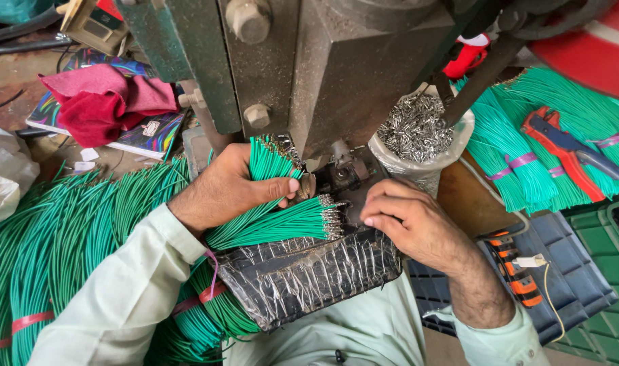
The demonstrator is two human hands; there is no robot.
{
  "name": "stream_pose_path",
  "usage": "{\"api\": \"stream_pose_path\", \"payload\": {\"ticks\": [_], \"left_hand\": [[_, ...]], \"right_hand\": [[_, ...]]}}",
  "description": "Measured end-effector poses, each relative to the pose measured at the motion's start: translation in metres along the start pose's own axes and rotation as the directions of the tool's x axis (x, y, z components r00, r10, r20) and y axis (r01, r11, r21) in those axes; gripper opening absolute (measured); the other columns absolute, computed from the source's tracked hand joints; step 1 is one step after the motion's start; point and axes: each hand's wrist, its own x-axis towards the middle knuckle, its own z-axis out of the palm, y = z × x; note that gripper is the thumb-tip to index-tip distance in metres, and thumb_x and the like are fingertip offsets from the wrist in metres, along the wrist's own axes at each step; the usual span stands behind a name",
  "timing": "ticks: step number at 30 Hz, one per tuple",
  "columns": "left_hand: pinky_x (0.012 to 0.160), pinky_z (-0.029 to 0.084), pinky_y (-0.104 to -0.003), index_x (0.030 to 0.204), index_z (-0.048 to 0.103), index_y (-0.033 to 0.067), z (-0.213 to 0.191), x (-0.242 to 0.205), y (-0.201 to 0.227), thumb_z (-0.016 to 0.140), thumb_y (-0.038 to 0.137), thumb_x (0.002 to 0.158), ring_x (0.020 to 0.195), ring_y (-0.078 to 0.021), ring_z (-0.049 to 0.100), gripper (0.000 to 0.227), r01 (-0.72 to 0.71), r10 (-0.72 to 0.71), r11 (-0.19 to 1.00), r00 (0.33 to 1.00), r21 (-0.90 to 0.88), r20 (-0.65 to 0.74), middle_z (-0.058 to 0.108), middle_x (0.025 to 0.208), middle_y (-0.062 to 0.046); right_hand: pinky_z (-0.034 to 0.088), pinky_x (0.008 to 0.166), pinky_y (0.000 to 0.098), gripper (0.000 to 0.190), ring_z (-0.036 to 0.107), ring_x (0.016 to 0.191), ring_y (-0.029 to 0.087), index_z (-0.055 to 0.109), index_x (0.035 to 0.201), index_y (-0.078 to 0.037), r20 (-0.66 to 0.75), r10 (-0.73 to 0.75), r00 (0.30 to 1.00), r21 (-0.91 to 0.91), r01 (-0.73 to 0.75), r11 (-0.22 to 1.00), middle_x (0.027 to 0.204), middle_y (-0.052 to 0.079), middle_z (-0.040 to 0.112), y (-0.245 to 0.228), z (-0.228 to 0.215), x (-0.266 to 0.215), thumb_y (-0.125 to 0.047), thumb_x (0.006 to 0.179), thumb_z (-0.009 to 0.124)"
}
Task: The person repeatedly inserts metal crimp connectors onto the ends of green insulated wires and uses a press machine to crimp them. The person handles the wires and connectors by hand, feeding them into the machine one at a time.
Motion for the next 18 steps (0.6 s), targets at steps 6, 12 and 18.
{"api": "stream_pose_path", "payload": {"ticks": [6, 12, 18], "left_hand": [[0.063, 0.055, -0.026, 0.087, 0.075, 0.0013, 0.003, 0.0, 0.004, 0.074, 0.017, 0.091, 0.066, -0.0071, 0.066, 0.016, 0.064, -0.049, 0.988, 0.993, 0.137, -0.11, 0.071, 0.072, 0.0], [0.062, 0.054, -0.026, 0.087, 0.074, 0.0016, 0.002, 0.0, 0.004, 0.073, 0.018, 0.092, 0.065, -0.0069, 0.064, 0.017, 0.034, -0.021, 0.991, 0.995, 0.131, -0.102, 0.07, 0.071, 0.0], [0.063, 0.054, -0.026, 0.085, 0.074, 0.0016, 0.001, -0.001, 0.005, 0.074, 0.019, 0.091, 0.066, -0.0066, 0.064, 0.018, 0.026, -0.013, 0.991, 0.995, 0.13, -0.101, 0.07, 0.071, 0.0]], "right_hand": [[0.059, 0.083, 0.0296, 0.012, 0.071, 0.09, 0.015, 0.07, 0.109, 0.004, -0.165, 0.167, 0.972, 0.494, -0.065, 0.867, 0.098, 0.008, 0.075, 0.004, 0.031, 0.036, -0.001, 0.101, 0.062], [0.062, 0.087, 0.0275, 0.01, 0.075, 0.094, 0.011, 0.067, 0.105, 0.002, -0.166, 0.205, 0.965, 0.661, -0.045, 0.749, 0.096, 0.006, 0.076, 0.006, 0.054, 0.056, -0.005, 0.099, 0.065], [0.056, 0.074, 0.0243, 0.011, 0.065, 0.083, 0.007, 0.072, 0.096, 0.001, -0.172, 0.235, 0.957, 0.537, -0.109, 0.836, 0.088, 0.003, 0.072, 0.013, 0.061, 0.057, -0.01, 0.096, 0.074]]}}
